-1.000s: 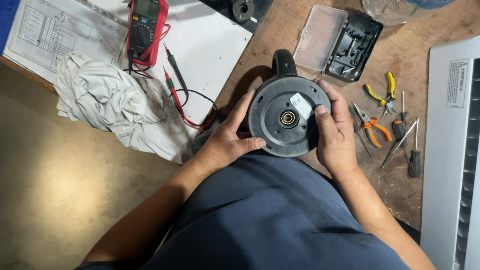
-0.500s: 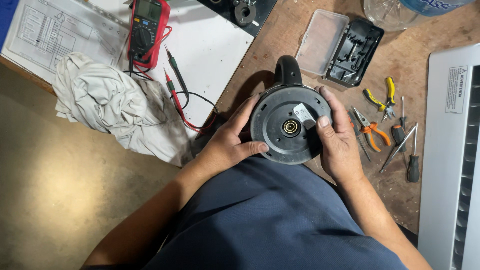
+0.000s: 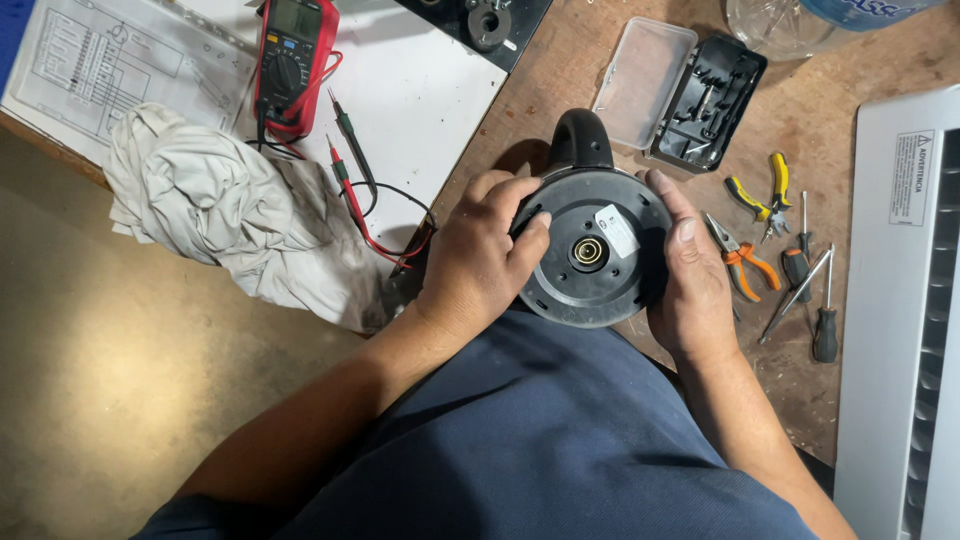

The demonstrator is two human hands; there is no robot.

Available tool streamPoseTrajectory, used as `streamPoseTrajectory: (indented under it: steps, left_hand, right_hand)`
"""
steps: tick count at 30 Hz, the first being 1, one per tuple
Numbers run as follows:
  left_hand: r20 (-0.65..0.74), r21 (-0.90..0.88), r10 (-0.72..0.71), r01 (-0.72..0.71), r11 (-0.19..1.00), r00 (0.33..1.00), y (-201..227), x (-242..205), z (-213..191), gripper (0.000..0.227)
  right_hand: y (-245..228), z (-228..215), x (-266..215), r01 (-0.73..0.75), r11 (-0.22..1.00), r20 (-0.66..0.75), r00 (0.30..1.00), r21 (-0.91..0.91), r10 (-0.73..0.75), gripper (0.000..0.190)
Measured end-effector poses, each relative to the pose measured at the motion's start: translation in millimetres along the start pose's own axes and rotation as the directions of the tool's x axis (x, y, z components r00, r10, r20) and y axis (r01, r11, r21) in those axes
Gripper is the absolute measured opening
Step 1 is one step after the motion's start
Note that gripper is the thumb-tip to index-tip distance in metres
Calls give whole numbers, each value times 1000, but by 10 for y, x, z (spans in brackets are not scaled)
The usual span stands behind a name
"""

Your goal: The person aligns a black plastic cover over a circular metal housing containing wires and a central bearing. They press down to secure the cover, then rotate the assembly to inspect the fit and alignment from multiple angles.

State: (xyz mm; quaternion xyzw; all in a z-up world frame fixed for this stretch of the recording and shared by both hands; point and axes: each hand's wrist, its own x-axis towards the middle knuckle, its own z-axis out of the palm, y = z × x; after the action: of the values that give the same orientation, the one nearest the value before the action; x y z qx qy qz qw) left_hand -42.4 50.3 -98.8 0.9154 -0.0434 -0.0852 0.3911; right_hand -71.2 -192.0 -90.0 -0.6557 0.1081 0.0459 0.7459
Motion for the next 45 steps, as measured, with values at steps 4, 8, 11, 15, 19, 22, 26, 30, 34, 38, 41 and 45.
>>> streamPoseTrajectory:
  steps: [4,8,11,15,19,22,26,30,34,38,41,45]
  left_hand:
    - [102,105,150,-161,981,983,104,-38,-290,57]
    - [312,132,386,-442,887,868,126,-102,-325,157]
    - [372,215,358,-454,865,857,170,7,-299,163]
    - [227,391,298,-367,844,927,231,106,-242,121]
    - [228,471,155,-248,847,961,399,189,-224,92]
    - [160,430,86,-148,890,983,453,252,-141,70]
    - [168,451,46,-118,885,985,652,357,-122,59]
    - [319,459,-25,-131,879,947,861,350,-212,99]
    - [454,364,16,-202,909,891,938,-128,-519,136]
    - [436,420,167,-364,831,884,584,-311,-372,127]
    - [327,462,182,-326,825,927,285,-334,-23,123]
    - [236,325,242,-311,893,941,185,-304,65,130]
  right_hand:
    - [-15,-32,7,-21,999,-18,1000,36,22,68]
    - [-73,-168,35,-166,981,21,986,105,165,88]
    - [-103,-125,132,-166,982,65,985,90,161,82]
    - [-182,-135,240,-110,984,107,986,-138,125,64]
    - [181,-266,261,26,999,99,995,-35,-22,57]
    - [106,-275,219,50,998,127,991,-45,-44,56]
    - [-19,-294,209,59,997,181,982,-47,-49,56]
    - [22,-269,207,-9,999,165,986,53,0,54]
    - [129,-356,328,-53,996,194,980,70,39,56]
    - [163,-435,381,-133,989,176,977,65,120,57]
    - [56,-411,342,-120,992,227,968,38,108,57]
    - [-126,-425,305,-95,995,293,952,-10,94,61]
